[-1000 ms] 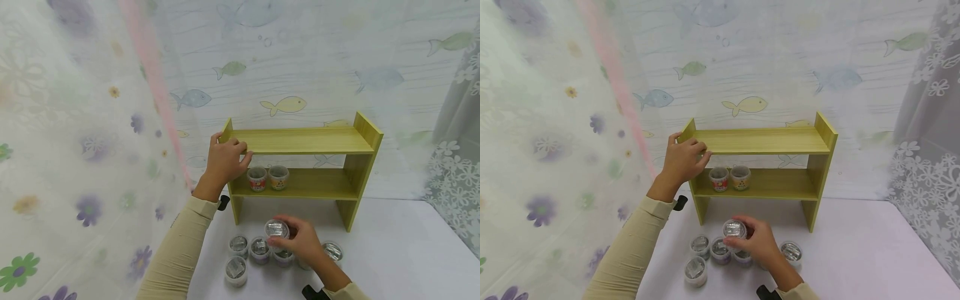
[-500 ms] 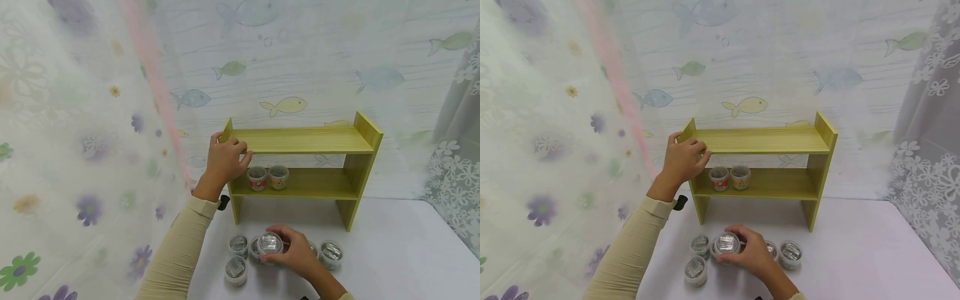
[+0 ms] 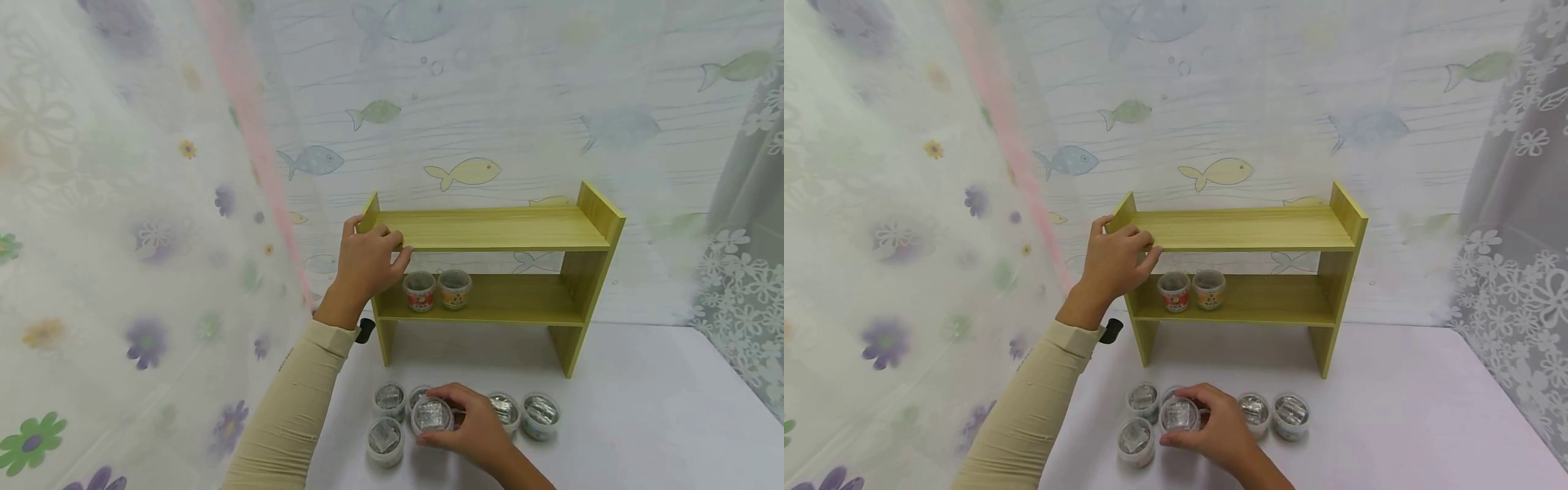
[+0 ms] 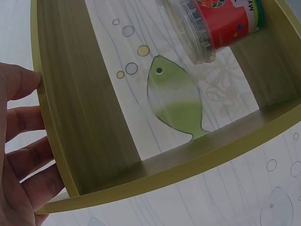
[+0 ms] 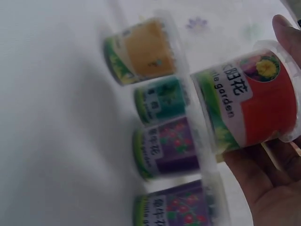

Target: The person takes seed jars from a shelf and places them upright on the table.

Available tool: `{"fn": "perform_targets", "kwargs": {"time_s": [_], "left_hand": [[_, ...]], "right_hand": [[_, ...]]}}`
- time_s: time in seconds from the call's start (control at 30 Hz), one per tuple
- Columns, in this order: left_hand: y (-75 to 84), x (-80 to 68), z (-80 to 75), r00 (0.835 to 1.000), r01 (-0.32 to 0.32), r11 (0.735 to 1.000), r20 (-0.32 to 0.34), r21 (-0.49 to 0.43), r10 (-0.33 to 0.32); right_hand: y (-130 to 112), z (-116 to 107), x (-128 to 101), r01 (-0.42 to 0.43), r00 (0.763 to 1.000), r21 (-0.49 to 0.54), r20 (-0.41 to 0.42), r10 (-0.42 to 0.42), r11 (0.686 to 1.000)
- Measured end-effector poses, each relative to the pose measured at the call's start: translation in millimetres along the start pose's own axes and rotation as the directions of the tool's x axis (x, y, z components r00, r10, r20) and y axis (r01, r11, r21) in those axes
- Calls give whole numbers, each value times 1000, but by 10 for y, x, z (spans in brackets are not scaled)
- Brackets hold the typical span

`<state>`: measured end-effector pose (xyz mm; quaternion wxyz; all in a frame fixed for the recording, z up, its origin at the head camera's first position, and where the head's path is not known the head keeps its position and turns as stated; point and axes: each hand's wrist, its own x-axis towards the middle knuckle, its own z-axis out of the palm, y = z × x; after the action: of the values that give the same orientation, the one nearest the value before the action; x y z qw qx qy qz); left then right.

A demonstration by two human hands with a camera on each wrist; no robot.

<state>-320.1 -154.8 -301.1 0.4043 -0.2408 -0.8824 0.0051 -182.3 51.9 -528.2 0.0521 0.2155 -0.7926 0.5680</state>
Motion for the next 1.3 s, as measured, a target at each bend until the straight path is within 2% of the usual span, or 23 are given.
{"fn": "perform_targets", "kwargs": {"time_s": [0.17, 0.3, 0.4, 0.63, 0.73, 0.83, 0.97, 1.07, 1.13, 1.3], "left_hand": [[3, 4, -10, 1000, -1, 1000, 3, 3, 1], [15, 18, -19, 1000, 2, 1000, 4, 6, -2], [21, 24, -20, 1000, 4, 1000, 11, 7, -4], [19, 31, -16, 999, 14, 1000, 32, 4, -14], [18, 32, -15, 999, 17, 1000, 33, 7, -17], [19, 32, -15, 999, 17, 1000, 32, 7, -17], [20, 27, -16, 999, 17, 1000, 36, 7, -17], [14, 20, -16, 999, 19, 1000, 32, 5, -19], [10, 14, -14, 1000, 18, 1000, 25, 4, -18], [1, 1, 0, 1000, 12, 1000, 17, 6, -12]], "right_hand": [[48, 67, -51, 75, 996, -184, -36, -83, 980], [113, 107, -84, 130, 985, -347, -61, -160, 929], [149, 139, -109, 141, 979, -410, -76, -188, 901], [198, 198, -152, 130, 974, -468, -102, -200, 874], [218, 210, -161, 161, 963, -491, -112, -246, 856], [235, 223, -171, 219, 938, -523, -118, -325, 823], [263, 251, -186, 348, 879, -546, -92, -467, 762], [278, 270, -191, 426, 843, -533, -60, -535, 731], [281, 277, -194, 452, 831, -523, -48, -554, 723], [265, 280, -211, 459, 834, -506, -37, -550, 730]]}}
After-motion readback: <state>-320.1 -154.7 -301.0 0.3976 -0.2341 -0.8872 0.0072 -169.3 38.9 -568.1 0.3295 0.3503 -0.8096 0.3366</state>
